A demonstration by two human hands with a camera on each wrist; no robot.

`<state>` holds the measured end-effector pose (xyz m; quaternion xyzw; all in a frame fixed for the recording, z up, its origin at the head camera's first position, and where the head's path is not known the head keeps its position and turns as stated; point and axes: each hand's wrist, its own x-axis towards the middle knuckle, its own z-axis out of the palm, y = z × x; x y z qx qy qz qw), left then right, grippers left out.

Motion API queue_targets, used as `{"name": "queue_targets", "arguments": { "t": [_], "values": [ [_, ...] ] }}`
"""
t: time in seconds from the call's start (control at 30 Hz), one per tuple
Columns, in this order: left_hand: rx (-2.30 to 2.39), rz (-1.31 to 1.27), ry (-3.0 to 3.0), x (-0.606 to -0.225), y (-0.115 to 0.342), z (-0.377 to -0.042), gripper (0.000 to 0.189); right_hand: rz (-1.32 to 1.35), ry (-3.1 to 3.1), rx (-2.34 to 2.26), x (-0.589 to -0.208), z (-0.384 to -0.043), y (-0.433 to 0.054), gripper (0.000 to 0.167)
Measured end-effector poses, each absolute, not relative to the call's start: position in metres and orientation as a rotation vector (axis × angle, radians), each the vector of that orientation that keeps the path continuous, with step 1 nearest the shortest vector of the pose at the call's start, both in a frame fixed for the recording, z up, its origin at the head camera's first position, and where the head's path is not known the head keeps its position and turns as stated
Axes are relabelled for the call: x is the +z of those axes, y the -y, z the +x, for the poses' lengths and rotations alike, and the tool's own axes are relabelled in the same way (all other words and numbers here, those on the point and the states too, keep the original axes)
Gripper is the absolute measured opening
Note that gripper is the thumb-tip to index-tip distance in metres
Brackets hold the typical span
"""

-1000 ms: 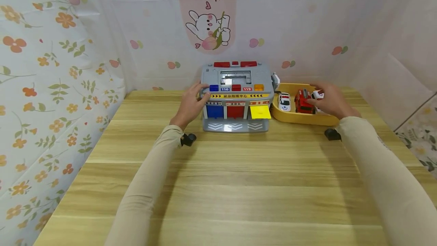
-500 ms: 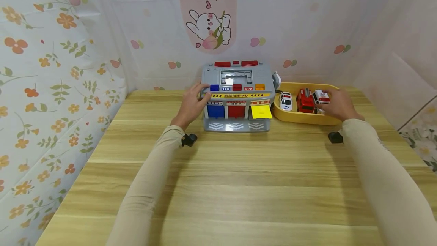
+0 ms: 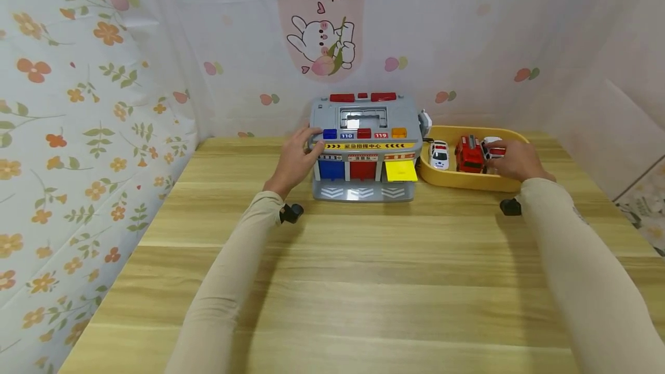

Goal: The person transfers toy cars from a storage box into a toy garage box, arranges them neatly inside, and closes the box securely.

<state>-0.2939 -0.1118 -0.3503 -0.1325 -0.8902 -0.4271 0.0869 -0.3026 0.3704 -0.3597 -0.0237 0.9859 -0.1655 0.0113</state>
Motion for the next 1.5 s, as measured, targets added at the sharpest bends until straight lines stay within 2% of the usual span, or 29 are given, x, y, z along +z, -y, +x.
{"name": "queue_targets", "arguments": {
  "t": [0.8, 1.2, 1.5],
  "values": [
    [-1.283, -0.403, 2.635, -0.353, 0.109, -0.291, 0.043, 0.019, -3.201, -0.601, -0.367, -0.294, -0.366, 0.047],
    [-1.275, -0.385, 2.618, -0.353, 0.108, -0.293, 0.044, -0.043, -3.238, -0.637, -0.338, -0.283, -0.356, 0.046],
    [-1.262, -0.363, 2.620, -0.353, 0.109, -0.294, 0.043, -0.159, -3.303, -0.612, -0.324, -0.267, -0.330, 0.045]
  ]
}}
